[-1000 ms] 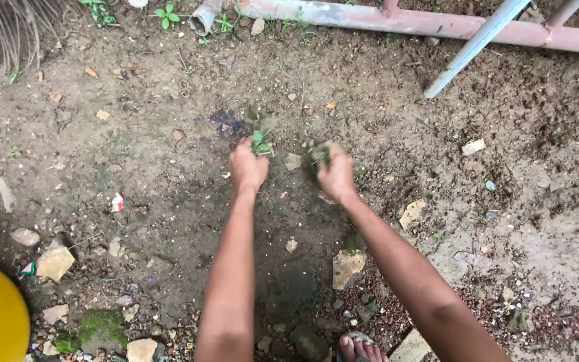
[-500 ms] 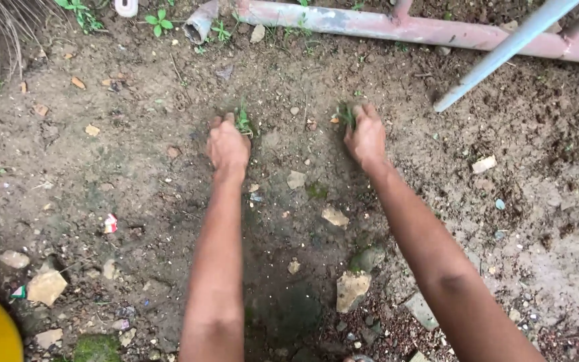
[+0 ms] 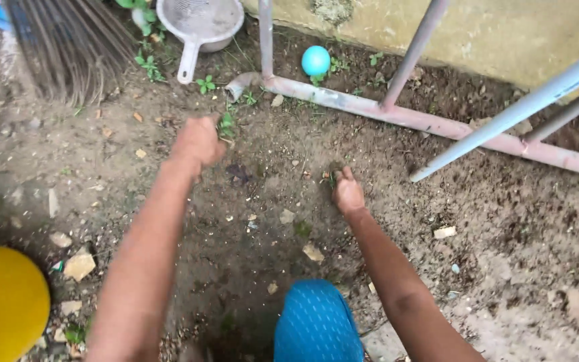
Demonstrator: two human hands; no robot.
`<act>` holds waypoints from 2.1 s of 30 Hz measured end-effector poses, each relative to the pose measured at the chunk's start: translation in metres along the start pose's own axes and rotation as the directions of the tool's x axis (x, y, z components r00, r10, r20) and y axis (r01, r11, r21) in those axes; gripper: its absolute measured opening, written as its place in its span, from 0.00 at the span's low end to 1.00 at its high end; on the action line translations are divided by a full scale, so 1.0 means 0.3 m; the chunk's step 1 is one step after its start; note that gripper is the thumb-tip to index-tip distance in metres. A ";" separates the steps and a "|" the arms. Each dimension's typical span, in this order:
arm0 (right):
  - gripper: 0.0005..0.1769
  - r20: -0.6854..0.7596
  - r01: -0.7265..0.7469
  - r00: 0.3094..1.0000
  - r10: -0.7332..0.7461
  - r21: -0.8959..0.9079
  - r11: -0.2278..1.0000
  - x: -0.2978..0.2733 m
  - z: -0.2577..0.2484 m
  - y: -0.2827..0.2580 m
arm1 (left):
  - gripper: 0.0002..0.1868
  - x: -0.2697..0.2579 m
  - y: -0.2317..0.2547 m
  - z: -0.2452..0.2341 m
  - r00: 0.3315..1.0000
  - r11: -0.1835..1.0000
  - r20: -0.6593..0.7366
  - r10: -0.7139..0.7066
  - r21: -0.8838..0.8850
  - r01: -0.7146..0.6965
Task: Pulling weeds from the ground by hand and collecting them in a yellow bucket, followed by handling a bag of organic waste.
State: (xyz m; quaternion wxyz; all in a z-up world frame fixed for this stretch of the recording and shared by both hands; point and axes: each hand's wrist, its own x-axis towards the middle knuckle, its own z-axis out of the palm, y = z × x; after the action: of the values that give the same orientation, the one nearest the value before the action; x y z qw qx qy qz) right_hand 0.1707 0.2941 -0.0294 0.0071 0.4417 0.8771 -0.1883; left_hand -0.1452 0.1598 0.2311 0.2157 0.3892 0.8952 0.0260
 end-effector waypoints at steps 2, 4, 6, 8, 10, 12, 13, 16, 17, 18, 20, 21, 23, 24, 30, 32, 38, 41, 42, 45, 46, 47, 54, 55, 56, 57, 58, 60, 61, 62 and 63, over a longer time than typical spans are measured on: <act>0.19 0.037 -0.002 0.999 0.002 0.001 1.000 0.001 -0.046 -0.013 | 0.23 -0.001 -0.005 -0.071 0.999 0.992 0.037 0.008 0.123 -0.013; 0.20 0.081 -0.003 0.997 0.004 -0.007 1.000 0.022 0.013 0.022 | 0.19 -0.026 -0.016 -0.126 0.996 0.972 0.085 0.010 0.234 -0.030; 0.22 0.154 -0.033 0.987 0.040 -0.053 0.998 0.094 0.148 0.130 | 0.19 -0.055 0.003 -0.182 0.992 0.947 0.127 0.027 0.315 -0.066; 0.22 0.181 -0.023 0.983 0.037 -0.077 0.997 0.078 0.094 0.114 | 0.19 -0.063 0.033 -0.214 0.988 0.940 0.149 0.036 0.330 -0.084; 0.21 0.197 -0.035 0.979 0.052 -0.085 0.996 0.114 0.091 0.106 | 0.18 -0.019 0.062 -0.227 0.983 0.924 0.172 0.062 0.363 -0.121; 0.23 0.231 -0.067 0.968 0.102 -0.153 0.986 0.143 0.139 0.137 | 0.17 0.034 0.075 -0.175 0.965 0.889 0.198 0.169 0.392 -0.236; 0.23 0.231 -0.086 0.965 0.120 -0.154 0.984 0.110 0.083 0.103 | 0.17 0.044 0.121 -0.157 0.961 0.884 0.209 0.184 0.391 -0.254; 0.18 0.334 -0.128 0.926 0.177 -0.166 0.978 0.107 -0.083 0.024 | 0.18 0.128 0.223 -0.089 0.960 0.916 0.219 0.176 0.322 -0.241; 0.17 0.371 -0.050 0.918 0.140 -0.241 0.969 0.108 -0.105 0.029 | 0.17 0.172 0.221 -0.012 0.938 0.906 0.252 0.237 0.291 -0.307; 0.16 0.412 0.030 0.905 0.106 -0.311 0.950 0.109 -0.125 0.033 | 0.17 0.217 0.220 0.066 0.912 0.892 0.282 0.298 0.258 -0.371; 0.16 0.424 0.074 0.903 0.072 -0.317 0.945 0.100 -0.169 0.008 | 0.18 0.273 0.221 0.191 0.916 0.929 0.287 0.279 0.161 -0.333; 0.16 0.443 0.129 0.896 0.027 -0.319 0.939 0.100 -0.192 -0.004 | 0.18 0.304 0.225 0.253 0.922 0.959 0.298 0.247 0.063 -0.277; 0.16 0.428 0.127 0.903 0.034 -0.342 0.931 0.129 -0.131 0.015 | 0.20 0.390 0.215 0.373 0.931 0.974 0.285 0.226 -0.045 -0.222; 0.16 0.419 0.135 0.908 0.031 -0.360 0.923 0.139 -0.097 0.025 | 0.22 0.431 0.210 0.437 0.941 0.976 0.279 0.191 -0.152 -0.153; 0.20 0.384 0.017 0.919 0.086 -0.258 0.966 0.143 -0.029 0.068 | 0.32 0.473 0.335 0.395 0.982 0.891 0.038 0.184 -0.428 -0.150; 0.20 0.400 -0.074 0.900 0.173 -0.250 0.965 0.136 0.001 0.069 | 0.26 0.577 0.306 0.562 0.974 0.858 -0.090 0.207 -0.461 -0.225; 0.19 0.384 -0.252 0.868 0.315 -0.206 0.946 0.103 -0.121 -0.057 | 0.09 0.604 0.262 0.631 0.900 0.634 -0.432 0.055 -0.681 -0.365; 0.21 0.309 -0.330 0.887 0.343 -0.096 0.939 0.114 -0.133 -0.074 | 0.05 0.630 0.226 0.575 0.936 0.461 -0.349 -0.038 -0.837 -0.294; 0.22 0.287 -0.372 0.884 0.368 -0.043 0.927 0.111 -0.147 -0.090 | 0.05 0.602 0.211 0.530 0.978 0.399 -0.206 -0.044 -0.901 -0.172; 0.20 0.269 -0.369 0.900 0.343 0.050 0.928 0.135 -0.129 -0.070 | 0.16 0.600 0.289 0.433 0.990 0.720 -0.087 0.114 -0.679 -0.143; 0.20 0.265 -0.372 0.899 0.348 0.043 0.927 0.166 -0.156 -0.103 | 0.16 0.616 0.308 0.439 0.989 0.714 -0.087 0.118 -0.685 -0.146; 0.19 0.284 -0.544 0.822 0.493 0.137 0.828 0.185 -0.181 -0.144 | 0.21 0.622 0.321 0.448 0.981 0.729 -0.116 0.152 -0.657 -0.191; 0.17 0.064 -0.716 0.683 0.728 0.259 0.649 0.176 -0.206 -0.168 | 0.31 0.748 0.422 0.673 0.957 0.855 -0.116 0.267 -0.429 -0.291; 0.17 0.049 -0.698 0.700 0.712 0.259 0.668 0.179 -0.171 -0.150 | 0.31 0.752 0.417 0.682 0.957 0.852 -0.140 0.255 -0.435 -0.290; 0.18 0.063 -0.658 0.740 0.670 0.271 0.702 0.187 -0.137 -0.126 | 0.28 0.760 0.417 0.692 0.950 0.830 -0.166 0.266 -0.461 -0.313; 0.20 0.090 -0.630 0.767 0.635 0.286 0.722 0.170 -0.088 -0.112 | 0.24 0.751 0.405 0.717 0.942 0.812 -0.176 0.285 -0.479 -0.335; 0.20 0.089 -0.624 0.773 0.628 0.288 0.727 0.163 -0.073 -0.121 | 0.24 0.707 0.382 0.656 0.943 0.813 -0.182 0.280 -0.477 -0.333; 0.23 0.073 -0.553 0.832 0.549 0.179 0.814 0.149 -0.041 -0.135 | 0.15 0.616 0.336 0.538 0.979 0.575 -0.159 0.131 -0.792 -0.206; 0.23 0.074 -0.547 0.836 0.543 0.183 0.817 0.166 -0.012 -0.112 | 0.15 0.619 0.302 0.552 0.978 0.579 -0.165 0.126 -0.789 -0.207; 0.18 -0.076 -0.436 0.883 0.463 0.229 0.870 0.183 0.018 -0.089 | 0.13 0.624 0.268 0.566 0.986 0.357 -0.105 0.129 -0.923 -0.145; 0.12 -0.227 -0.320 0.897 0.379 0.256 0.912 0.193 0.050 -0.068 | 0.11 0.624 0.233 0.584 0.988 0.111 -0.045 0.150 -0.992 -0.062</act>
State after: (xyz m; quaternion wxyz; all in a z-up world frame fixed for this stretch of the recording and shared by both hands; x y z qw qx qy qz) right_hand 0.1173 0.3228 -0.0470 -0.1265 0.6126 0.7503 -0.2140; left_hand -0.1390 0.3197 0.0190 0.4464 0.2115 0.6144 0.6152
